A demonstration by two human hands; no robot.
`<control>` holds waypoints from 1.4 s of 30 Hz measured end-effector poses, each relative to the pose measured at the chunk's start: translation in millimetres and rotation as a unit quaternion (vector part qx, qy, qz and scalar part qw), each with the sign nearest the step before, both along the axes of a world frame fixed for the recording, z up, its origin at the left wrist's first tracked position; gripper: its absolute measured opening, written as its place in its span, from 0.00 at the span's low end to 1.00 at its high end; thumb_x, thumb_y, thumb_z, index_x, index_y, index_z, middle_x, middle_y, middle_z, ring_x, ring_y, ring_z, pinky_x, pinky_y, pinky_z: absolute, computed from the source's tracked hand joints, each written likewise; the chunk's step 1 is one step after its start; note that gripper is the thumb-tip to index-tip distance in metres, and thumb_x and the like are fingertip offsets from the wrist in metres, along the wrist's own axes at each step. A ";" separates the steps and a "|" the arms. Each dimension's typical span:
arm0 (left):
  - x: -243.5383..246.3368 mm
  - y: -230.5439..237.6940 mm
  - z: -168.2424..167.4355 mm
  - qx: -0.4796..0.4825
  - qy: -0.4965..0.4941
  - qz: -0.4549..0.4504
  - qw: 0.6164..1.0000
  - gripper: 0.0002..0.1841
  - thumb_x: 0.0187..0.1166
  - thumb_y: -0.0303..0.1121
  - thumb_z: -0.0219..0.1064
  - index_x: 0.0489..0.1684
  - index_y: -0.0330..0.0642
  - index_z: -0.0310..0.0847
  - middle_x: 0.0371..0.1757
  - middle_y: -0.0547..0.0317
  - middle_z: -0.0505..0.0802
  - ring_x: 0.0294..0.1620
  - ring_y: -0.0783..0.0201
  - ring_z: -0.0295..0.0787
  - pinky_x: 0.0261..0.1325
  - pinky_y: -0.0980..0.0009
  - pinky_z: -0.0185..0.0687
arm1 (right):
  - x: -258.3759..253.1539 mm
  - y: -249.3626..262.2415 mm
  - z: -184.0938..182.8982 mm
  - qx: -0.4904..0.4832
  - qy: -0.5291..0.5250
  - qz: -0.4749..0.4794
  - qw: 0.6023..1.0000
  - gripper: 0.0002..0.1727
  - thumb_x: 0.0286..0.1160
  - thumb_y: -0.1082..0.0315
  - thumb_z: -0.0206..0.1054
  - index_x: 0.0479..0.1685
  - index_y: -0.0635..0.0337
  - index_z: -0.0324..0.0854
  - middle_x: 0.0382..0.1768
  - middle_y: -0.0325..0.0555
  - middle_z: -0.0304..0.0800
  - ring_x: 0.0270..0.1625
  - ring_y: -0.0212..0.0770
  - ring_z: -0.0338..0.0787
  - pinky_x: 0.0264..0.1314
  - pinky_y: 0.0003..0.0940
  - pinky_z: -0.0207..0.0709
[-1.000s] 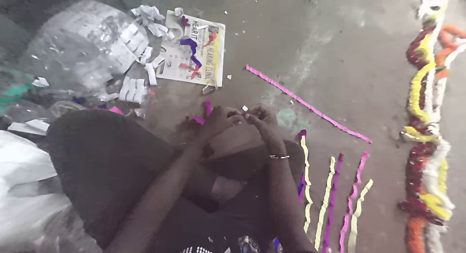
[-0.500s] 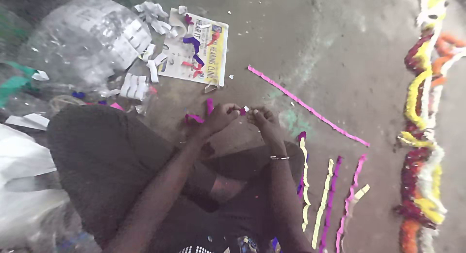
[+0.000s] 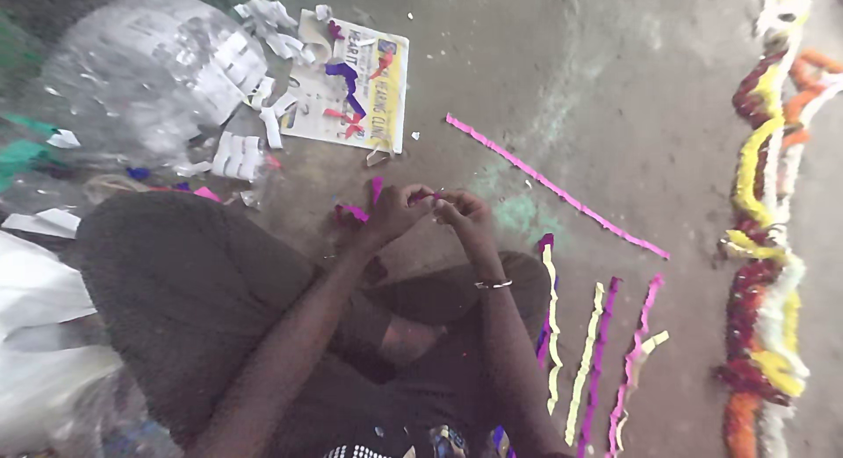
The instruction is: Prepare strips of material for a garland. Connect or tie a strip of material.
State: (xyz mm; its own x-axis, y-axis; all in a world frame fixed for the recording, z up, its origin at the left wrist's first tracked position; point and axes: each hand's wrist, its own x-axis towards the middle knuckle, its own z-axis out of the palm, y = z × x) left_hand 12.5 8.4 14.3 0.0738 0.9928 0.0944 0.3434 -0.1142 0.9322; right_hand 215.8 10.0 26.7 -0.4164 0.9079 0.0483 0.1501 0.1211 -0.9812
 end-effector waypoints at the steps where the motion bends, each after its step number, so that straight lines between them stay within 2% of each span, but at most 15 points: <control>1: 0.6 -1.9 2.4 0.010 0.019 0.011 1.000 0.13 0.85 0.39 0.66 0.51 0.40 0.91 0.36 0.56 0.94 0.33 0.66 0.88 0.44 0.61 0.84 | -1.2 -0.2 1.0 0.018 -0.014 -0.001 1.000 0.11 0.82 0.68 0.69 0.59 0.58 0.84 0.37 0.45 0.92 0.29 0.35 0.90 0.33 0.29 0.88; 6: 3.9 -4.4 -1.5 0.103 0.095 0.044 0.989 0.13 0.83 0.38 0.65 0.47 0.40 0.92 0.33 0.52 0.94 0.31 0.58 0.90 0.41 0.55 0.84 | -7.7 -5.4 8.7 0.056 -0.046 -0.027 0.997 0.09 0.82 0.67 0.68 0.53 0.62 0.84 0.30 0.44 0.89 0.24 0.33 0.86 0.27 0.26 0.84; 10: 5.8 -4.0 -2.6 0.111 0.111 0.067 0.985 0.13 0.83 0.37 0.65 0.48 0.38 0.92 0.34 0.50 0.95 0.31 0.57 0.91 0.40 0.55 0.85 | -9.4 -5.8 10.0 0.046 -0.069 -0.057 0.995 0.09 0.86 0.62 0.65 0.51 0.59 0.82 0.27 0.44 0.87 0.20 0.34 0.83 0.22 0.26 0.80; 12: 3.9 -2.0 -4.1 0.101 0.105 0.070 0.987 0.13 0.83 0.37 0.65 0.48 0.38 0.92 0.29 0.53 0.92 0.26 0.60 0.85 0.35 0.59 0.81 | -10.0 -1.0 8.7 0.049 -0.067 -0.075 0.994 0.10 0.88 0.62 0.62 0.52 0.59 0.79 0.32 0.44 0.88 0.25 0.33 0.85 0.26 0.25 0.82; 14: -0.8 -0.1 -1.9 0.061 0.098 0.052 0.992 0.14 0.84 0.39 0.65 0.48 0.38 0.92 0.32 0.50 0.94 0.30 0.58 0.89 0.40 0.55 0.83 | -7.7 5.6 8.3 0.060 -0.066 -0.078 0.993 0.11 0.89 0.65 0.60 0.58 0.63 0.78 0.40 0.45 0.90 0.35 0.31 0.89 0.38 0.26 0.86; 16: -6.5 2.2 -0.9 0.028 0.089 0.027 0.995 0.17 0.84 0.43 0.66 0.46 0.36 0.91 0.33 0.48 0.93 0.32 0.56 0.89 0.43 0.52 0.83 | -0.9 11.6 6.7 0.078 -0.086 -0.100 0.988 0.11 0.87 0.66 0.62 0.58 0.64 0.78 0.40 0.46 0.91 0.35 0.31 0.90 0.39 0.26 0.86; 20: -8.3 3.9 3.2 -0.037 0.070 0.006 0.997 0.16 0.84 0.44 0.68 0.44 0.38 0.91 0.31 0.56 0.93 0.28 0.65 0.87 0.40 0.60 0.85 | 20.8 39.3 2.6 0.108 -0.124 -0.214 0.963 0.12 0.83 0.68 0.63 0.53 0.66 0.86 0.36 0.48 0.93 0.35 0.38 0.93 0.39 0.38 0.90; 24: -10.3 4.2 3.3 -0.099 0.060 -0.080 0.990 0.12 0.84 0.39 0.68 0.44 0.41 0.94 0.29 0.62 0.93 0.22 0.71 0.81 0.32 0.69 0.79 | 66.0 58.0 16.3 0.107 -0.239 -0.278 0.924 0.16 0.84 0.63 0.62 0.54 0.67 0.86 0.42 0.53 0.93 0.41 0.46 0.94 0.48 0.49 0.89; 27: -7.7 4.3 1.5 -0.102 0.060 -0.126 0.985 0.11 0.83 0.38 0.70 0.40 0.39 0.93 0.26 0.62 0.91 0.22 0.71 0.80 0.34 0.68 0.80 | 112.1 73.5 30.2 0.134 -0.300 -0.302 0.895 0.17 0.85 0.61 0.61 0.56 0.65 0.86 0.43 0.54 0.94 0.42 0.48 0.94 0.49 0.51 0.86; 30: -5.8 4.1 4.1 -0.128 0.080 -0.168 0.974 0.14 0.84 0.40 0.69 0.39 0.37 0.91 0.26 0.60 0.91 0.17 0.71 0.76 0.27 0.69 0.75 | 158.4 75.4 55.4 0.128 -0.360 -0.322 0.867 0.18 0.86 0.61 0.59 0.59 0.66 0.84 0.48 0.59 0.93 0.49 0.55 0.94 0.57 0.59 0.83; 32: -4.2 4.5 8.2 -0.163 0.079 -0.192 0.964 0.14 0.86 0.40 0.67 0.42 0.37 0.91 0.27 0.59 0.93 0.16 0.71 0.76 0.25 0.70 0.76 | 191.2 74.1 72.0 0.125 -0.378 -0.345 0.850 0.19 0.86 0.61 0.59 0.60 0.66 0.84 0.50 0.60 0.93 0.50 0.56 0.93 0.58 0.61 0.83; 36: -4.9 -4.4 15.5 -0.221 0.021 -0.200 0.954 0.12 0.85 0.36 0.67 0.40 0.35 0.89 0.23 0.61 0.91 0.11 0.75 0.72 0.18 0.76 0.71 | 244.8 63.8 108.5 0.069 -0.418 -0.402 0.812 0.22 0.86 0.59 0.58 0.66 0.67 0.81 0.56 0.66 0.90 0.55 0.62 0.91 0.61 0.65 0.80; 39: -5.2 -4.2 13.0 -0.220 0.013 -0.203 0.954 0.14 0.86 0.39 0.66 0.39 0.36 0.88 0.24 0.61 0.92 0.11 0.75 0.72 0.18 0.77 0.70 | 285.3 53.3 128.7 0.074 -0.432 -0.431 0.788 0.21 0.84 0.62 0.60 0.65 0.69 0.82 0.56 0.69 0.89 0.54 0.65 0.90 0.61 0.67 0.79; 41: -6.5 -3.2 8.3 -0.202 0.005 -0.209 0.957 0.15 0.87 0.39 0.65 0.40 0.36 0.89 0.25 0.60 0.93 0.12 0.74 0.74 0.19 0.75 0.71 | 319.8 48.5 135.7 0.082 -0.452 -0.456 0.762 0.22 0.82 0.59 0.62 0.65 0.67 0.82 0.56 0.68 0.89 0.55 0.64 0.91 0.61 0.67 0.81; 42: -7.1 -4.1 8.4 -0.198 -0.002 -0.208 0.958 0.15 0.87 0.40 0.64 0.39 0.37 0.90 0.24 0.61 0.93 0.12 0.74 0.74 0.17 0.76 0.69 | 327.4 43.0 142.8 0.076 -0.466 -0.466 0.749 0.23 0.82 0.60 0.62 0.67 0.68 0.81 0.59 0.70 0.87 0.59 0.67 0.89 0.65 0.69 0.76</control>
State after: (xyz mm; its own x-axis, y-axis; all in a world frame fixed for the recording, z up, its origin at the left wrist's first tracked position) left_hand 5.4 4.2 22.8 0.4717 0.8356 -0.2814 0.3404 0.1218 0.9324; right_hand 543.2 53.0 169.5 0.4768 0.8390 0.2622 0.8492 -0.3626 -0.3840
